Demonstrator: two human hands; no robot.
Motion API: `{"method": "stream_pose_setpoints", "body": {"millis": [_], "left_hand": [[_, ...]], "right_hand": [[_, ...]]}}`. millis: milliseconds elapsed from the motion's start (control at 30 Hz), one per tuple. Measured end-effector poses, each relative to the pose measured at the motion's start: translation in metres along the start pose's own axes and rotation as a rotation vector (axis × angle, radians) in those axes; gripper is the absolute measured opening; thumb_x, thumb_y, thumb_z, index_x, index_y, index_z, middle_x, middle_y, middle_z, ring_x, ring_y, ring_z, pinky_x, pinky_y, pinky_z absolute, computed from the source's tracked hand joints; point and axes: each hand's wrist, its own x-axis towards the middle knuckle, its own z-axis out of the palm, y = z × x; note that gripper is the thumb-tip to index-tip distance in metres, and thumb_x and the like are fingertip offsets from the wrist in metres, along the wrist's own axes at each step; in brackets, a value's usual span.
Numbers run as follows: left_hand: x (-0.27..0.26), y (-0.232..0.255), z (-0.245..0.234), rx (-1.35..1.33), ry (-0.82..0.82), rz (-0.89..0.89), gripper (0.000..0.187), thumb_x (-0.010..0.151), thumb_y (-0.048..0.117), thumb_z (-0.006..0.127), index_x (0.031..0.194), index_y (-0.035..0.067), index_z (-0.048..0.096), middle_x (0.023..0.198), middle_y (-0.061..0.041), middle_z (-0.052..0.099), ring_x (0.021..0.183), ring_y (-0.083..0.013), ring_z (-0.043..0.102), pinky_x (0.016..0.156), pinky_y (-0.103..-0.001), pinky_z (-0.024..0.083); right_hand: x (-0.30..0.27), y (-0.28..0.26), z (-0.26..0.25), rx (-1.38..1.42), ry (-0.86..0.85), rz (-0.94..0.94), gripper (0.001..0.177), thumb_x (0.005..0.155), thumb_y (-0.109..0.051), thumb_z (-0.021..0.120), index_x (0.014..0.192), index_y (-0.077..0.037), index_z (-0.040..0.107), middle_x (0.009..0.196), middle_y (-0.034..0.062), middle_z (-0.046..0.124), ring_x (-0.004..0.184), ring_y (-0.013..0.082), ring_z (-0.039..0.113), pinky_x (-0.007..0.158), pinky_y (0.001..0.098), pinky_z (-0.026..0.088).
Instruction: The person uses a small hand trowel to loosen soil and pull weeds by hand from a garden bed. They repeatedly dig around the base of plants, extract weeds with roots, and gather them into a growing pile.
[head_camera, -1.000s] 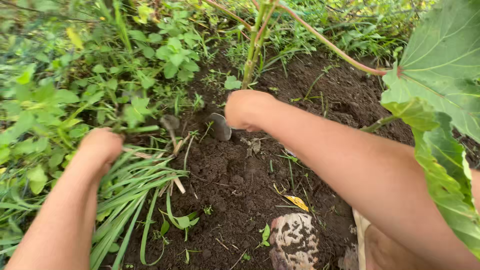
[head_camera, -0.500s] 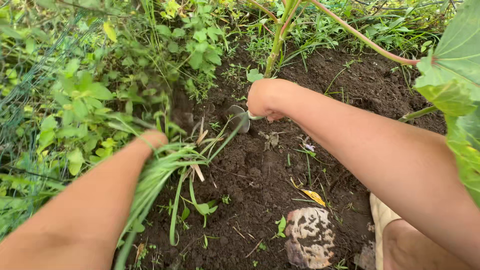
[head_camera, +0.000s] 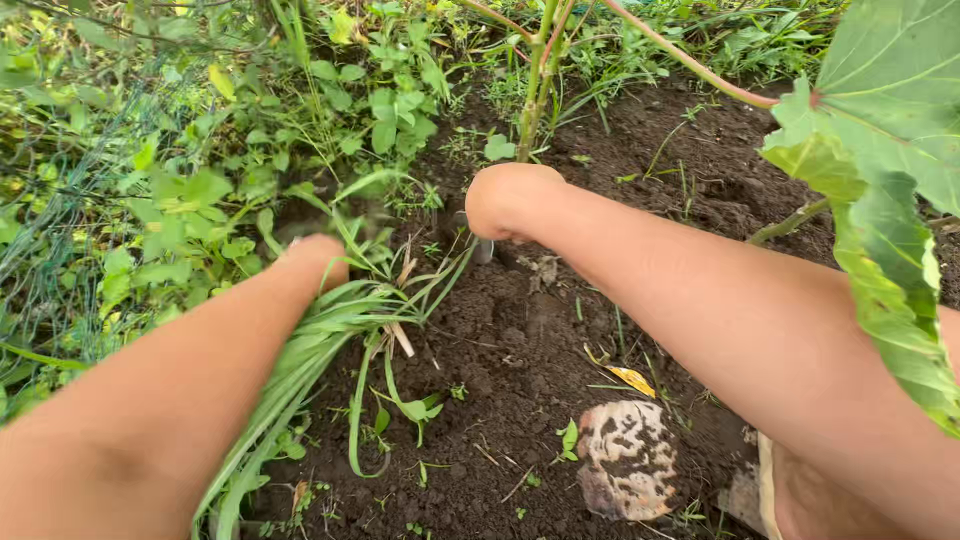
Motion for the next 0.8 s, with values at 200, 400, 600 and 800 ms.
{"method": "stream_pose_setpoints", "body": {"millis": [200, 400, 600, 800], "left_hand": [[0.002, -0.021, -0.011, -0.038, 0.406, 0.136, 0.019, 0.085, 0.011, 0.061, 0.102, 0.004, 0.068, 0.114, -0.02, 0.065, 0.106, -0.0421, 0.066, 0.084, -0.052, 0.055], [0.042, -0.045, -0.017, 0.179, 0.373, 0.305, 0.015, 0.094, 0.013, 0.055, 0.106, 0.008, 0.064, 0.112, -0.015, 0.063, 0.104, -0.0351, 0.067, 0.091, -0.045, 0.057], [0.063, -0.062, -0.003, -0.056, 0.378, 0.042, 0.024, 0.1, 0.017, 0.049, 0.115, 0.008, 0.065, 0.116, -0.017, 0.066, 0.107, -0.0378, 0.069, 0.088, -0.05, 0.057], [0.074, -0.098, 0.043, -0.001, 0.366, -0.389, 0.038, 0.1, 0.024, 0.047, 0.128, 0.009, 0.068, 0.13, -0.019, 0.066, 0.12, -0.0348, 0.064, 0.088, -0.054, 0.055]], "right_hand": [[-0.045, -0.011, -0.01, 0.124, 0.111, -0.039, 0.028, 0.084, -0.006, 0.059, 0.102, -0.004, 0.08, 0.101, 0.0133, 0.08, 0.092, 0.0307, 0.076, 0.079, 0.0497, 0.059], [-0.036, -0.017, -0.014, 0.082, 0.116, -0.046, 0.03, 0.083, -0.002, 0.06, 0.107, -0.003, 0.078, 0.118, 0.0153, 0.074, 0.104, 0.0348, 0.073, 0.082, 0.0514, 0.059], [-0.02, -0.016, -0.018, 0.006, 0.082, -0.064, 0.027, 0.081, -0.002, 0.065, 0.104, 0.0, 0.077, 0.111, 0.0184, 0.076, 0.096, 0.0355, 0.075, 0.08, 0.0499, 0.059], [-0.012, -0.014, -0.013, -0.012, 0.093, -0.071, 0.023, 0.082, -0.003, 0.065, 0.1, -0.002, 0.078, 0.103, 0.0181, 0.074, 0.091, 0.0373, 0.073, 0.078, 0.0516, 0.057]]}}
